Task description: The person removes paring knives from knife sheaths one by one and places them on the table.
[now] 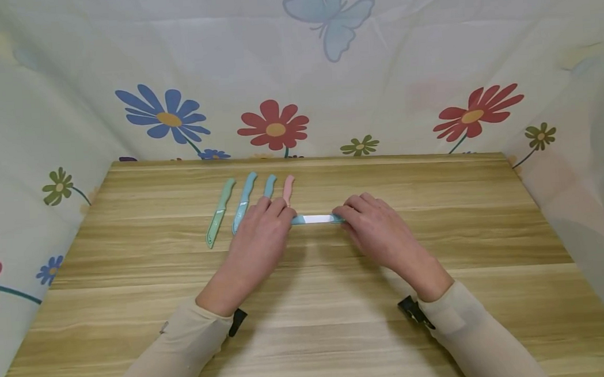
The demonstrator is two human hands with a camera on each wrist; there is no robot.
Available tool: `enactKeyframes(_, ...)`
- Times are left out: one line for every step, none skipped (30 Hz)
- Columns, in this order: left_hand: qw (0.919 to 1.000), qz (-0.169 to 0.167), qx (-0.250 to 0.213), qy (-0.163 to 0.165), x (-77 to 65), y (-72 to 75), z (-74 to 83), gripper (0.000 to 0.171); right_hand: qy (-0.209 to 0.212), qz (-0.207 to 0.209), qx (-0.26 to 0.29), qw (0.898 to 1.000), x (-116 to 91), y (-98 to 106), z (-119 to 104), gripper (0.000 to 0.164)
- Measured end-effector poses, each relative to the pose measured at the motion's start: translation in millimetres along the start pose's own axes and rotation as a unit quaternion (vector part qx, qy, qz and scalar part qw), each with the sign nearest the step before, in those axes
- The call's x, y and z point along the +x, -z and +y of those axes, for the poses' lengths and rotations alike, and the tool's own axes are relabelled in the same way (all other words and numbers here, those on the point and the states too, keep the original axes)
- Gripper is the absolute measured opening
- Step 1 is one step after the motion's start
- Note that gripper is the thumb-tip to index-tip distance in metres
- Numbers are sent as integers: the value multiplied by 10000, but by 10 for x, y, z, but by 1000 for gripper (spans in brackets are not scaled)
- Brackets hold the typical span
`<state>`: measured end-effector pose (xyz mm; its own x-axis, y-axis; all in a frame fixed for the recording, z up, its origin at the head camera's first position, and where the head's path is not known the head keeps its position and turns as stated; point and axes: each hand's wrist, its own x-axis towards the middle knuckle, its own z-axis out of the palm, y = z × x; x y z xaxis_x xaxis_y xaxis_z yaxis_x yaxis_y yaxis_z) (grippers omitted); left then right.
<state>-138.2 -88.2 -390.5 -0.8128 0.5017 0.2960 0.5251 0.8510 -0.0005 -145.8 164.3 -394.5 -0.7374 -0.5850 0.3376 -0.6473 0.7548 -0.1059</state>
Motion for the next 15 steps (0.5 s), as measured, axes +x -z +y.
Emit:
enactKeyframes(10000,-6,3,15,1,3,-3,23,-6,-8,-4,10000,2,2,3,29)
enactKeyframes(10000,-18,7,30,2,8,-4,24,-17,-18,-12,10000,3,5,5,29)
enactKeyframes(10000,-26,10,44,3,13,-4,24,-15,-17,-25,10000,4,10,6,29)
enactKeyframes(10000,-39,14,63,4,21,-5,24,-8,-11,-39,10000,4,12,10,29)
enactKeyframes(10000,-44,16,73,4,25,-6,25,-6,0,-41,10000,4,14,14,29)
enactKeyframes(10000,-45,20,80,5,26,-8,25,-5,8,-48,10000,2,16,19,28)
enactKeyframes(9999,-45,19,94,4,29,-9,25,-2,16,-48,10000,1,19,23,27)
enactKeyframes(9999,-37,22,108,3,32,-13,25,-12,19,-41,10000,0,22,30,26)
enactKeyframes(9999,-21,36,118,3,34,-18,26,-27,28,-34,10000,-2,28,36,25)
enactKeyframes(9999,-13,42,133,3,39,-21,26,-62,23,-22,10000,-5,30,46,23)
enactKeyframes(9999,7,50,145,4,39,-25,26,-105,12,-6,9999,-6,36,55,22)
enactKeyframes(9999,20,60,157,4,45,-30,26,-154,-8,19,9999,-7,44,62,22)
enactKeyframes(9998,29,74,171,6,49,-34,26,-200,-26,44,9998,-6,54,68,22)
enactKeyframes(9998,41,84,182,7,53,-38,26,-251,-49,69,9996,-5,64,75,22)
enactKeyframes(9998,55,94,188,8,58,-41,26,-293,-65,84,9995,-3,74,80,22)
